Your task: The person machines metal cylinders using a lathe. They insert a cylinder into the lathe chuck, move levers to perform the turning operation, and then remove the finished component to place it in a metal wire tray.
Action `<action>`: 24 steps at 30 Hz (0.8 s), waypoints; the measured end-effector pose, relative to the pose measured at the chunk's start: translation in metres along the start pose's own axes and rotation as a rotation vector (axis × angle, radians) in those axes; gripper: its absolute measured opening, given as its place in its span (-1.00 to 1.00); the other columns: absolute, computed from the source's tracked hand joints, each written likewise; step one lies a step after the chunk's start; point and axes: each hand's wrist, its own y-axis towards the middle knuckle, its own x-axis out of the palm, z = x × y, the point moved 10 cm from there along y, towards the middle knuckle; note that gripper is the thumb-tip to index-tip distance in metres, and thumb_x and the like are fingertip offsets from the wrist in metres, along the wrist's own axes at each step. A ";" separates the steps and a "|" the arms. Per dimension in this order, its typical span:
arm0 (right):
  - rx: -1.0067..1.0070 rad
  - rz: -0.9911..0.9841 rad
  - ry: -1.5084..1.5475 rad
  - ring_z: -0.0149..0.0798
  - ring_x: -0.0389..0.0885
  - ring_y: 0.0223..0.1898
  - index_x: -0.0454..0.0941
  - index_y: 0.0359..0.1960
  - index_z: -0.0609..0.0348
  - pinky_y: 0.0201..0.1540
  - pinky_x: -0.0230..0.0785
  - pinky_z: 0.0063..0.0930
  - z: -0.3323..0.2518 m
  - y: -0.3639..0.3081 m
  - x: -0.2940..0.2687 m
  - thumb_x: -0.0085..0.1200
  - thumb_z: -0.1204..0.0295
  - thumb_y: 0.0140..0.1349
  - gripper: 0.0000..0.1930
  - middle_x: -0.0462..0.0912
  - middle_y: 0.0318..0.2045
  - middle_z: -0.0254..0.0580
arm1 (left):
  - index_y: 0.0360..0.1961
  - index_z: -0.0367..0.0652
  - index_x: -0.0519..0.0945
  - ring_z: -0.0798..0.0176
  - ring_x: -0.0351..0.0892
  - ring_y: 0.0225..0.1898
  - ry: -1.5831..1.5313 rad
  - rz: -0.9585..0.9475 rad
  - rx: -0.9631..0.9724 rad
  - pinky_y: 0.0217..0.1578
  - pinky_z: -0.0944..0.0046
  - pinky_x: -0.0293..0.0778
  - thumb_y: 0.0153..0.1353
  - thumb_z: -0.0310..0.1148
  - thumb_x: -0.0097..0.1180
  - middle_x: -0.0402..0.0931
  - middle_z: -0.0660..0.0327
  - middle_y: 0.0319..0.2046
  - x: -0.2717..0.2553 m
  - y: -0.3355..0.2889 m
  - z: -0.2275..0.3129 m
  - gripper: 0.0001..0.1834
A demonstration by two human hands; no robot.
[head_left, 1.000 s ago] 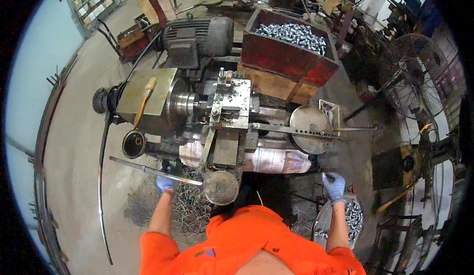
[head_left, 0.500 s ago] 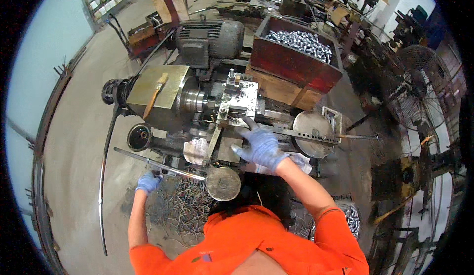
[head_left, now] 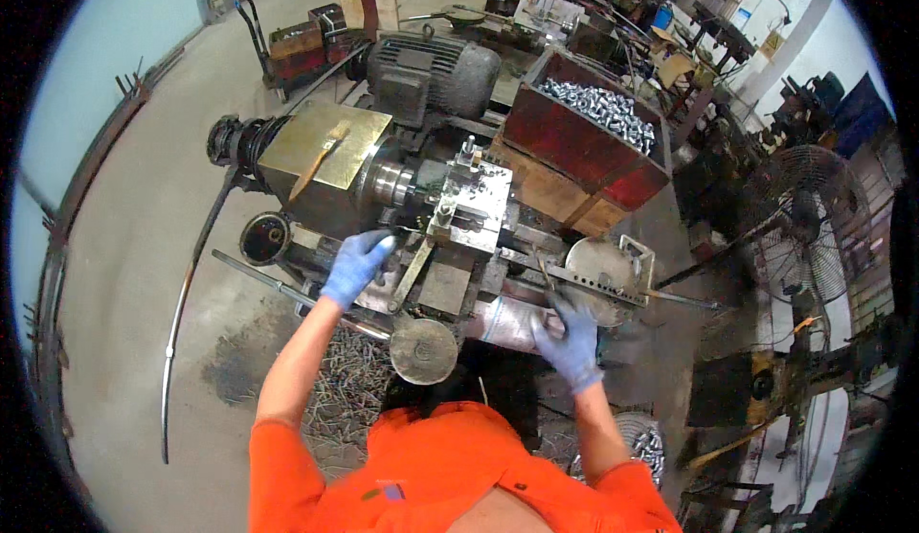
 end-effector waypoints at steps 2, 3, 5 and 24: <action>0.102 0.038 0.126 0.05 0.50 -0.10 0.56 -0.21 0.22 -0.01 0.32 -0.23 0.019 -0.034 -0.012 0.22 0.31 -0.07 -0.63 0.56 -0.21 0.07 | -0.07 -0.37 0.49 0.43 0.49 -0.60 -0.015 -0.039 -0.109 -0.68 0.38 0.39 0.18 -0.10 0.04 0.52 0.12 -0.54 0.029 0.029 -0.021 -0.49; 0.105 0.075 0.104 0.04 0.51 -0.12 0.57 -0.24 0.23 -0.02 0.33 -0.26 0.033 -0.053 -0.014 0.22 0.33 -0.08 -0.66 0.55 -0.19 0.08 | -0.12 -0.35 0.52 0.29 0.55 -0.55 0.041 -0.067 -0.200 -0.55 0.29 0.46 0.15 -0.12 0.06 0.55 0.06 -0.49 0.040 0.038 -0.024 -0.54; 0.169 0.072 0.037 0.01 0.53 -0.14 0.58 -0.28 0.25 -0.05 0.36 -0.30 0.071 -0.097 -0.002 0.23 0.36 -0.08 -0.69 0.55 -0.17 0.08 | -0.17 -0.33 0.55 0.18 0.57 -0.50 0.209 0.058 -0.027 -0.44 0.25 0.47 0.14 -0.16 0.07 0.57 0.03 -0.45 0.040 0.059 -0.037 -0.59; 0.548 -0.121 0.000 0.01 0.59 -0.26 0.62 -0.40 0.22 -0.12 0.41 -0.30 0.189 -0.210 0.060 0.26 0.09 -0.12 -0.58 0.61 -0.34 0.10 | -0.25 -0.33 0.59 0.16 0.58 -0.35 0.208 0.063 -0.036 -0.26 0.25 0.44 0.08 -0.22 0.12 0.60 0.01 -0.37 0.048 0.076 -0.036 -0.65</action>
